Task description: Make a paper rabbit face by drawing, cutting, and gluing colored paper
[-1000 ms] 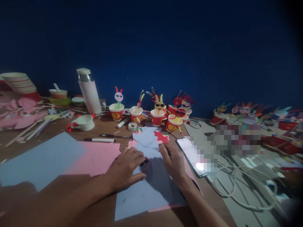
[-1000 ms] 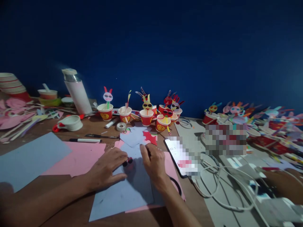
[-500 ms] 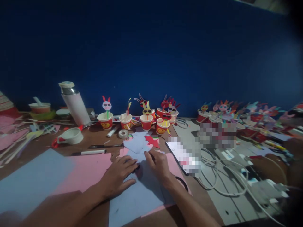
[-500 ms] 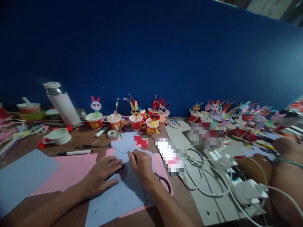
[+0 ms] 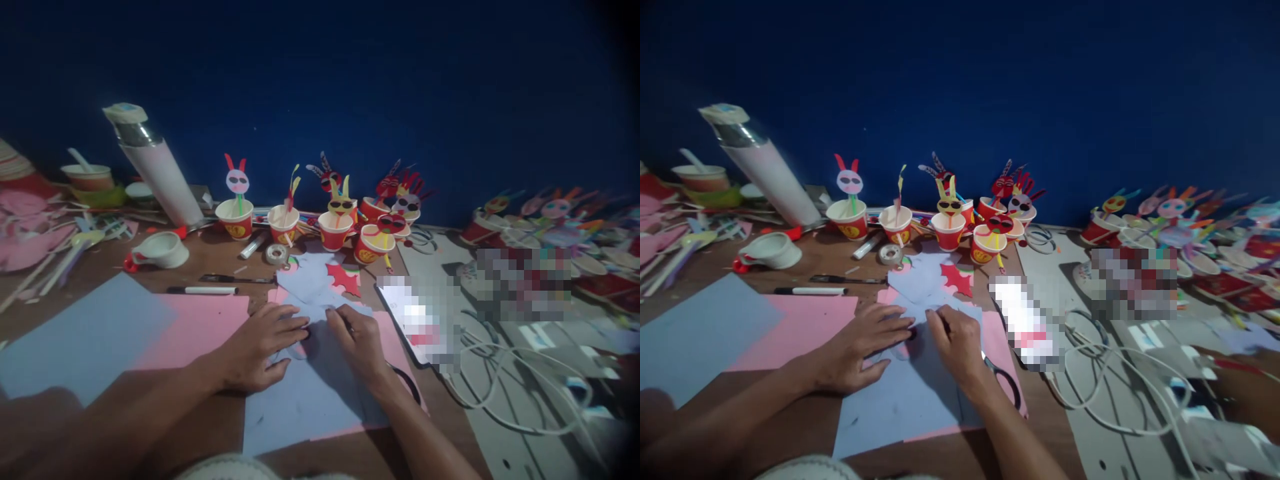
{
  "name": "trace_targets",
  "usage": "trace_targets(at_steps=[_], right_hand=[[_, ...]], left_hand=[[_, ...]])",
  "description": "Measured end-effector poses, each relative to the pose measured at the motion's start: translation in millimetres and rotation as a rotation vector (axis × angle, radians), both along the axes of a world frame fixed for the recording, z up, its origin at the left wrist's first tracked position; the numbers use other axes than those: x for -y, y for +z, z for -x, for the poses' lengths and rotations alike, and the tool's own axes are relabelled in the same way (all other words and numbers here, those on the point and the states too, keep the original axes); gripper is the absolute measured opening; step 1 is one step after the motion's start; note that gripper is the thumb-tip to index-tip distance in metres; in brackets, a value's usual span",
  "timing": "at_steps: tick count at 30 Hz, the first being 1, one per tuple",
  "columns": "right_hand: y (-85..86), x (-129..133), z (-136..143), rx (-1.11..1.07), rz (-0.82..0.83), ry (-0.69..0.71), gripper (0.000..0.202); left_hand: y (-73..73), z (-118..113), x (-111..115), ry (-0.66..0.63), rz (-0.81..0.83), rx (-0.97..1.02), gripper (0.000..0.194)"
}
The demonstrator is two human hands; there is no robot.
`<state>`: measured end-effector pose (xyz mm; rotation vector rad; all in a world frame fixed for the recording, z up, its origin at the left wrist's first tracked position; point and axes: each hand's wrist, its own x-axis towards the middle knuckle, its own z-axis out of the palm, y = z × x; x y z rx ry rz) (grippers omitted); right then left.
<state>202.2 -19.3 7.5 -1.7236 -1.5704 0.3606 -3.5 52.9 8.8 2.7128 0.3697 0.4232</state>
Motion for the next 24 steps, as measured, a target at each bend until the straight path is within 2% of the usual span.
trace_targets(at_steps=[4,8,10,13,16,19,21,24], right_hand=[[4.6,1,4,-0.042,0.035,0.007,0.035],[26.2,8,3,-0.076,0.046,0.018,0.032],[40.8,14,2,-0.074,0.063,0.040,0.032],[54.0,23,2,-0.047,0.140,0.157,0.028],[47.3,25,7,0.033,0.192,0.263,0.019],[27.5,18,15,0.263,0.161,0.226,0.013],[15.1,12,19,0.425,0.166,0.192,0.016],[3.1,8,20,0.532,0.227,0.209,0.018]], left_hand=[[16.2,5,3,0.052,0.056,-0.027,0.038],[31.0,10,17,0.065,0.075,-0.089,0.027],[31.8,14,28,0.067,0.060,-0.089,0.023],[24.1,21,41,0.090,0.055,-0.079,0.023],[14.2,27,47,0.113,0.074,-0.050,0.023],[9.2,32,48,0.119,0.092,-0.001,0.020],[8.1,35,47,0.123,0.098,0.019,0.019],[6.1,39,46,0.111,0.132,0.034,0.018]])
